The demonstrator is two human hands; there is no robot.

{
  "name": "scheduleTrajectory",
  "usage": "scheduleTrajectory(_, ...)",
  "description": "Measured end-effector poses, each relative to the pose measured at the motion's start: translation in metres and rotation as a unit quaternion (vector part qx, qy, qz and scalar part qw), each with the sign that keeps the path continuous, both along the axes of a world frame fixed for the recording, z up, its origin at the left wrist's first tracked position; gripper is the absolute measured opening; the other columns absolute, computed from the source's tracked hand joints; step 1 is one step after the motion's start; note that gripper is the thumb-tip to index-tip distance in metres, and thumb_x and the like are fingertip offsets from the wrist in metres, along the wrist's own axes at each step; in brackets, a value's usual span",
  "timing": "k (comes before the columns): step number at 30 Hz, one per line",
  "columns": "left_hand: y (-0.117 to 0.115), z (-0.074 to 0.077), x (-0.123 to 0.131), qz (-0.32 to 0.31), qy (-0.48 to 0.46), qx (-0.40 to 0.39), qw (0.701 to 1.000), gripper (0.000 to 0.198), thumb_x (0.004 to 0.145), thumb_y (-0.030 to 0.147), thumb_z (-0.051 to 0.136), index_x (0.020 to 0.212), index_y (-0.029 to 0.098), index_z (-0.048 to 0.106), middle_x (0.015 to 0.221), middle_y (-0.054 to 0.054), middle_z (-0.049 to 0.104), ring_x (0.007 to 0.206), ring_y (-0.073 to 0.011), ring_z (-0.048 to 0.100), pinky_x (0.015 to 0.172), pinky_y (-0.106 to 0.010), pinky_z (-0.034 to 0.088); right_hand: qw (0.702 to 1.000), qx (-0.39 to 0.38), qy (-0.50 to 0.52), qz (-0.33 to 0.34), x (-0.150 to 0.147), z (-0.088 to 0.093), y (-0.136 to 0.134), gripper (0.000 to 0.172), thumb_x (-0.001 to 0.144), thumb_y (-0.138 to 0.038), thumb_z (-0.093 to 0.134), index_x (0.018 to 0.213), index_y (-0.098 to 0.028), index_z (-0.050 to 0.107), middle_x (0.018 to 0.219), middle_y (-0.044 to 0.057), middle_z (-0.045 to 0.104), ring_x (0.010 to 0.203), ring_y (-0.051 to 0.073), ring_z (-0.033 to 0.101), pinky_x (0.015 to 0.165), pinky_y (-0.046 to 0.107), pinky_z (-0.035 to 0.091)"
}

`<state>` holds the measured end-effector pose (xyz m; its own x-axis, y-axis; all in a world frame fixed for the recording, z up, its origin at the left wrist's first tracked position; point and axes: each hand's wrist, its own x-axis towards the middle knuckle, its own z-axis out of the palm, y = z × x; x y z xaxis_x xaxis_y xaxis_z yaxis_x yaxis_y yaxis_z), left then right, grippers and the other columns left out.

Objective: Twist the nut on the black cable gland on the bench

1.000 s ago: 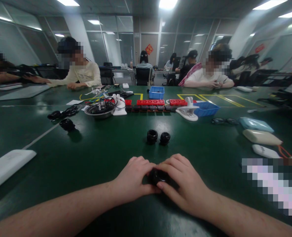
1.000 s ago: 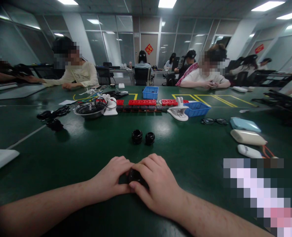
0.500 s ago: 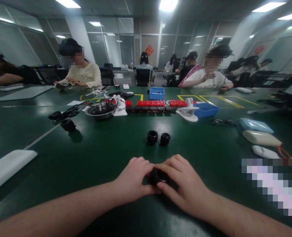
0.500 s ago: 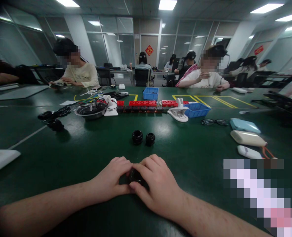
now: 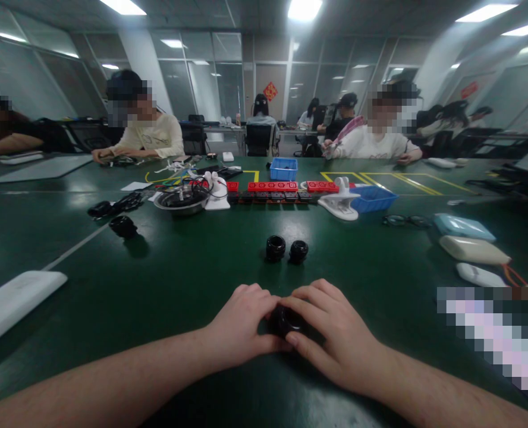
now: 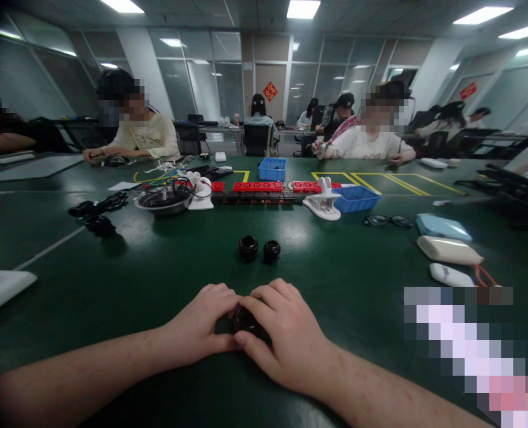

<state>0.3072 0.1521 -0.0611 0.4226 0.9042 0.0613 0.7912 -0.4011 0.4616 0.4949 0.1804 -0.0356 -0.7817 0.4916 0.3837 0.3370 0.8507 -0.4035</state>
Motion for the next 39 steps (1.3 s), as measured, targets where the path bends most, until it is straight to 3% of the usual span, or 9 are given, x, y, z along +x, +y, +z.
scheduleTrajectory(23,0.0002,0.0010,-0.0002,0.003,-0.001,-0.011,1.000,0.031,0.070,0.043,0.069,0.077,0.017,0.052,0.077,0.002,0.053,0.074,-0.0172,0.045,0.065,-0.028,0.030,1.000,-0.002,-0.003,0.003,-0.0005,0.0016,-0.0025,0.026,0.084,-0.020,0.042,0.104,-0.013,0.057,0.093,0.010,0.057,0.082,0.022,0.047,0.073,0.039,0.043)
scheduleTrajectory(39,0.0000,0.0007,0.0004,0.001,-0.003,-0.007,1.000,0.029,0.071,0.041,0.068,0.081,0.018,0.054,0.078,0.002,0.053,0.076,-0.0178,0.046,0.066,-0.029,0.031,0.999,-0.014,0.007,0.036,-0.0030,0.0027,-0.0046,0.029,0.083,-0.018,0.040,0.107,-0.013,0.055,0.102,0.008,0.059,0.084,0.022,0.046,0.076,0.039,0.038)
